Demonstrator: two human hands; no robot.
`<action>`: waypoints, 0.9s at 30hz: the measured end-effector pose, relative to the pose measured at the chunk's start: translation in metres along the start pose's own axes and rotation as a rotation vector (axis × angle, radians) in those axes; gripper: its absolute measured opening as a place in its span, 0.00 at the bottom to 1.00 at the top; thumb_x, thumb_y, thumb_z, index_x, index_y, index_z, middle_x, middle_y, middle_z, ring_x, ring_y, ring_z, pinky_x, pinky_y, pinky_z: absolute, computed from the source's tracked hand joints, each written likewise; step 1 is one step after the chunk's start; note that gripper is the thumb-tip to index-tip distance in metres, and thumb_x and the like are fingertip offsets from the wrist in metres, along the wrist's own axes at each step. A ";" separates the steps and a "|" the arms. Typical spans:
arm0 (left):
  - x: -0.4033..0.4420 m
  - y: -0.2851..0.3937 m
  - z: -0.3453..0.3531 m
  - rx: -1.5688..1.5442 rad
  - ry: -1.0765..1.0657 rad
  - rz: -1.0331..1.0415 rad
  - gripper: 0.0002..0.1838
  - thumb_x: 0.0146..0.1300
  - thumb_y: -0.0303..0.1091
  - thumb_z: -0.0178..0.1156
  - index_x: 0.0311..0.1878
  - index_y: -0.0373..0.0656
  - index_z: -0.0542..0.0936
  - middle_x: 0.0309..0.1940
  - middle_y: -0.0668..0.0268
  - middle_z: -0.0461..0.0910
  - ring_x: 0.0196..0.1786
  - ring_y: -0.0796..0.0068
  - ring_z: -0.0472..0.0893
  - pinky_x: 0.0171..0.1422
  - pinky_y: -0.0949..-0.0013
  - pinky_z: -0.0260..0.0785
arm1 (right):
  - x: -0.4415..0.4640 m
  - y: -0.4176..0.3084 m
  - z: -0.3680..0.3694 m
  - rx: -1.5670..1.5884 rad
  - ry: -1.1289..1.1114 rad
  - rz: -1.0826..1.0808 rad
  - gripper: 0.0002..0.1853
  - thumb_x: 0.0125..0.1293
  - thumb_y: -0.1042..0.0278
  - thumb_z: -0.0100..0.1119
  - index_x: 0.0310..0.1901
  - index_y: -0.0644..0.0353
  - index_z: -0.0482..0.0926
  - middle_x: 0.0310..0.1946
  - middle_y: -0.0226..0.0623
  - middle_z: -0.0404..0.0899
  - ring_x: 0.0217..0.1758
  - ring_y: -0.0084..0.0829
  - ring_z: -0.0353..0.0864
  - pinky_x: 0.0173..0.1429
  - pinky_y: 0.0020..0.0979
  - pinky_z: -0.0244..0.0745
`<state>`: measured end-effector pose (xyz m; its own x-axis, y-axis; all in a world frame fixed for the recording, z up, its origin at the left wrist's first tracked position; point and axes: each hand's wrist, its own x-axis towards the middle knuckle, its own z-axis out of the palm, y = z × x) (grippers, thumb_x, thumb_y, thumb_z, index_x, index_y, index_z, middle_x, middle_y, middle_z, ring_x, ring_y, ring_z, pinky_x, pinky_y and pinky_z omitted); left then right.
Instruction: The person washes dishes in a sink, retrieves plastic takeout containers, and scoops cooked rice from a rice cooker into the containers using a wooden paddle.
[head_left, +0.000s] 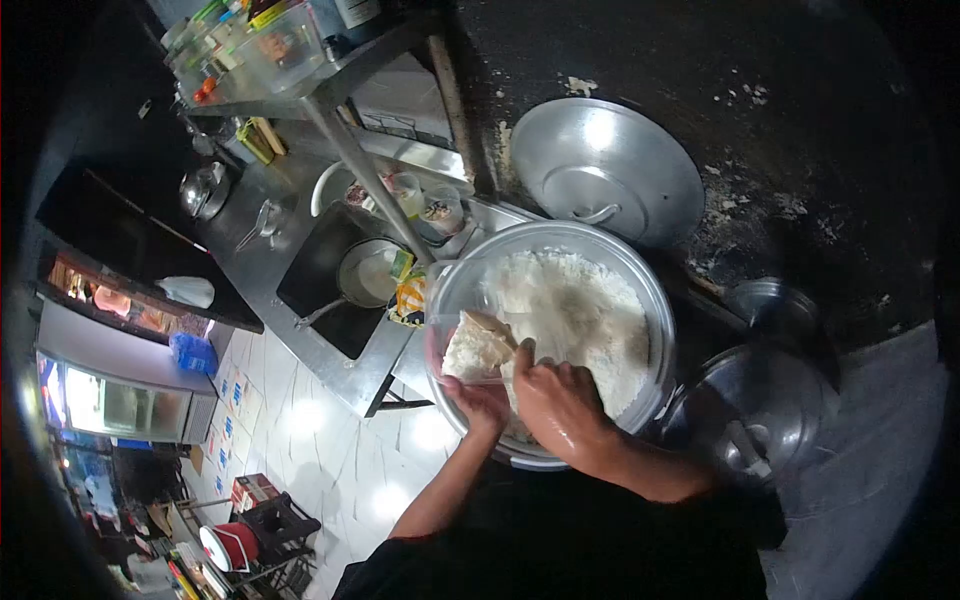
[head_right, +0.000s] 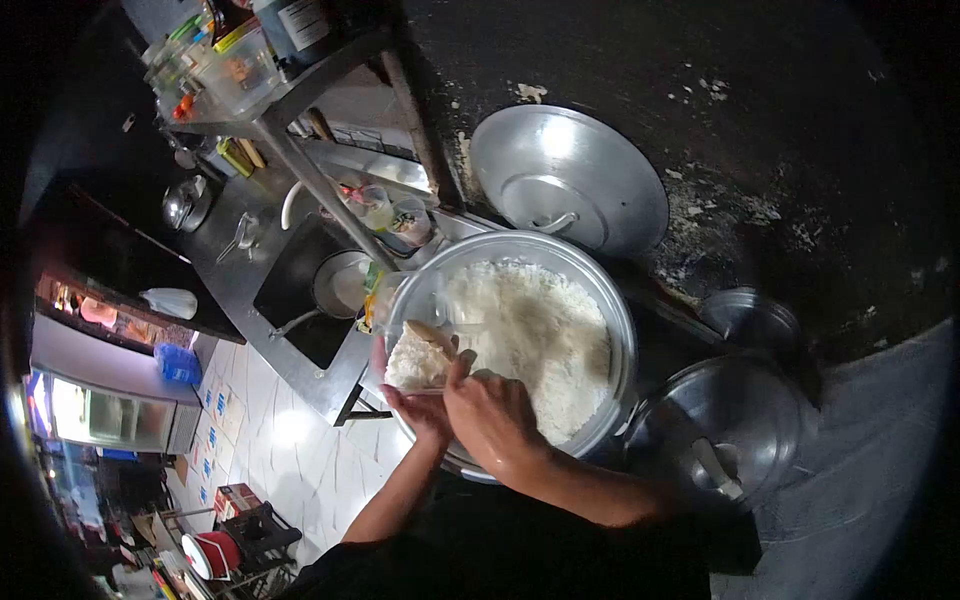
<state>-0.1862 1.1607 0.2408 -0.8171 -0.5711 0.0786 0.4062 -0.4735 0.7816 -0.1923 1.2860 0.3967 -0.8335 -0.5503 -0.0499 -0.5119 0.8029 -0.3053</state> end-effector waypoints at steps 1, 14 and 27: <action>0.002 0.008 0.002 -0.106 0.030 -0.065 0.55 0.65 0.78 0.52 0.82 0.49 0.52 0.72 0.55 0.66 0.73 0.54 0.69 0.77 0.49 0.62 | -0.002 0.003 -0.005 -0.036 -0.017 -0.023 0.23 0.62 0.77 0.59 0.56 0.84 0.73 0.27 0.51 0.86 0.31 0.45 0.91 0.35 0.40 0.86; 0.029 0.052 -0.028 -0.256 0.069 -0.320 0.54 0.66 0.84 0.31 0.74 0.44 0.69 0.49 0.58 0.82 0.51 0.60 0.83 0.57 0.58 0.78 | 0.002 0.023 -0.023 -0.180 0.225 -0.427 0.30 0.67 0.69 0.61 0.72 0.56 0.73 0.33 0.34 0.82 0.28 0.31 0.86 0.29 0.33 0.81; 0.017 0.069 -0.010 -0.161 0.203 -0.346 0.45 0.74 0.74 0.34 0.73 0.42 0.67 0.45 0.55 0.80 0.45 0.53 0.83 0.53 0.50 0.79 | -0.001 0.002 -0.003 -0.192 -0.098 -0.465 0.32 0.66 0.69 0.59 0.71 0.71 0.69 0.21 0.42 0.83 0.21 0.38 0.87 0.29 0.39 0.84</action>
<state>-0.1678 1.1118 0.2894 -0.8258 -0.4733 -0.3066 0.1944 -0.7493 0.6331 -0.1930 1.2887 0.3992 -0.4896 -0.8709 -0.0425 -0.8606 0.4905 -0.1368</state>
